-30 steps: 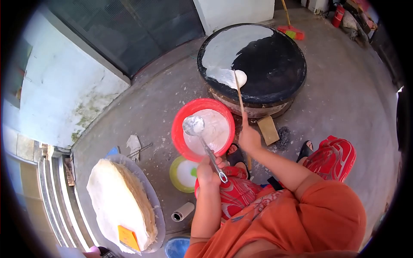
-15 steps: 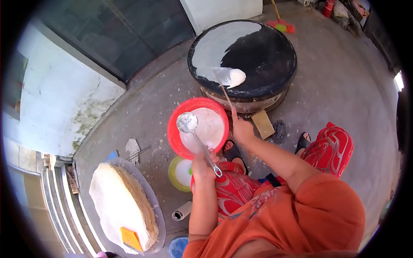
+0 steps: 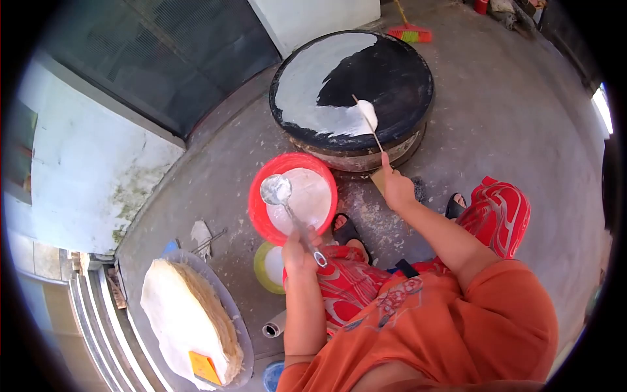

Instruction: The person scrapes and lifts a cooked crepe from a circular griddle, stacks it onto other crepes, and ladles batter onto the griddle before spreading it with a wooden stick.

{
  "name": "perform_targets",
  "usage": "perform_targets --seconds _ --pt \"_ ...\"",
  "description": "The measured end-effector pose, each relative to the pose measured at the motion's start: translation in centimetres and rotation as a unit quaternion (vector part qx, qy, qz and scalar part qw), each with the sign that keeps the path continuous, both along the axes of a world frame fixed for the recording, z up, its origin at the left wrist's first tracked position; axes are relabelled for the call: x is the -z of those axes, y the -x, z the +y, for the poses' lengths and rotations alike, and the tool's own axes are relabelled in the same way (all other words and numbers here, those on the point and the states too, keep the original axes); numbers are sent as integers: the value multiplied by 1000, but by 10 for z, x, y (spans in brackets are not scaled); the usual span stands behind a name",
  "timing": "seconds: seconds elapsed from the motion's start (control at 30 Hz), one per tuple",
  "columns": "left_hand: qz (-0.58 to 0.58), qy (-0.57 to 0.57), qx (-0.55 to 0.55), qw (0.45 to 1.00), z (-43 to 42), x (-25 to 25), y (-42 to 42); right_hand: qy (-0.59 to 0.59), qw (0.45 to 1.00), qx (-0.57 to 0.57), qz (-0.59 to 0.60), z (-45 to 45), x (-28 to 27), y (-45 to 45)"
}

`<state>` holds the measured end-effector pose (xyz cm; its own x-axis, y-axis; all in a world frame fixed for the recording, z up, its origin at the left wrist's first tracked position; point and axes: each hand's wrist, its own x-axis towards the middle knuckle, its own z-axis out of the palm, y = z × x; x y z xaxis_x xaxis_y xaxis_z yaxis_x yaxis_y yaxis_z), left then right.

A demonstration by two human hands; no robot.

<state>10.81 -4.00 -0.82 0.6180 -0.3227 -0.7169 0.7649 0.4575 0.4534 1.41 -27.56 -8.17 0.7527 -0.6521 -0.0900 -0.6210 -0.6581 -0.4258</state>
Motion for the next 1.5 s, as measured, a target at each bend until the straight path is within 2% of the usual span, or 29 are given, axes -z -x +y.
perform_targets --seconds 0.1,0.13,0.23,0.3,0.37,0.4,0.43,0.47,0.5,0.53,0.57,0.63,0.67,0.73,0.83,0.9,0.97,1.07,1.17,1.23,1.3,1.37,1.4,1.43,1.5 --pt "3 3 2 1000 -3 3 -1 49 998 -21 22 5 9 3" --pt "-2 -3 0 1000 -5 1 0 38 992 -79 90 6 3 0" --pt "-11 -12 6 1000 -8 3 0 51 996 -64 33 -21 11 7" --pt "-14 -7 12 1000 -9 3 1 75 996 -21 46 -48 22 20" --pt "-11 -17 3 1000 -11 2 2 17 999 41 15 -70 24 30" --pt "-11 -16 4 1000 -11 3 2 -21 992 105 -67 -73 21 28" --pt "-7 -16 -3 1000 -12 6 1 -22 992 106 -67 -71 20 23" --pt "-4 -18 -9 1000 -12 7 0 -201 958 152 -135 -67 21 16" --pt "-4 -21 -8 1000 -13 6 1 -372 886 191 -199 -65 25 13" --pt "-3 -20 -4 1000 -14 4 1 -80 940 53 -327 -41 17 12" --pt "-2 -19 0 1000 -16 3 0 -24 986 12 -167 -26 4 27" --pt "0 -15 -2 1000 -18 0 2 94 992 -9 -88 -39 12 41" --pt "1 -9 -10 1000 -18 0 3 92 992 -8 -88 -57 15 50" --pt "-2 -10 -8 1000 -17 1 2 153 986 59 -22 -100 10 61" --pt "-7 -15 -5 1000 -19 5 1 93 987 120 -53 -121 -14 60" --pt "-8 -23 -5 1000 -23 4 0 15 982 130 -133 -114 -4 50" --pt "1 -19 -14 1000 -28 2 1 93 984 -30 -151 -98 -9 61" --pt "1 -18 -18 1000 -34 1 2 156 984 14 -82 -140 4 79" --pt "-1 -22 -20 1000 -40 1 4 201 975 47 -83 -190 6 77" --pt "-1 -26 -20 999 -44 2 3 191 973 69 -109 -198 8 65" --pt "4 -7 -25 1000 -46 3 0 -58 977 113 -174 -186 4 54" --pt "11 -14 -30 999 -48 2 -1 41 980 -87 -175 -160 1 73" --pt "13 -9 -37 999 -50 3 -2 112 971 -149 -150 -157 -3 87" --pt "15 -4 -44 999 -52 3 -2 109 972 -148 -148 -173 4 98" --pt "19 -11 -46 999 -55 3 -2 188 971 -102 -106 -224 15 117"
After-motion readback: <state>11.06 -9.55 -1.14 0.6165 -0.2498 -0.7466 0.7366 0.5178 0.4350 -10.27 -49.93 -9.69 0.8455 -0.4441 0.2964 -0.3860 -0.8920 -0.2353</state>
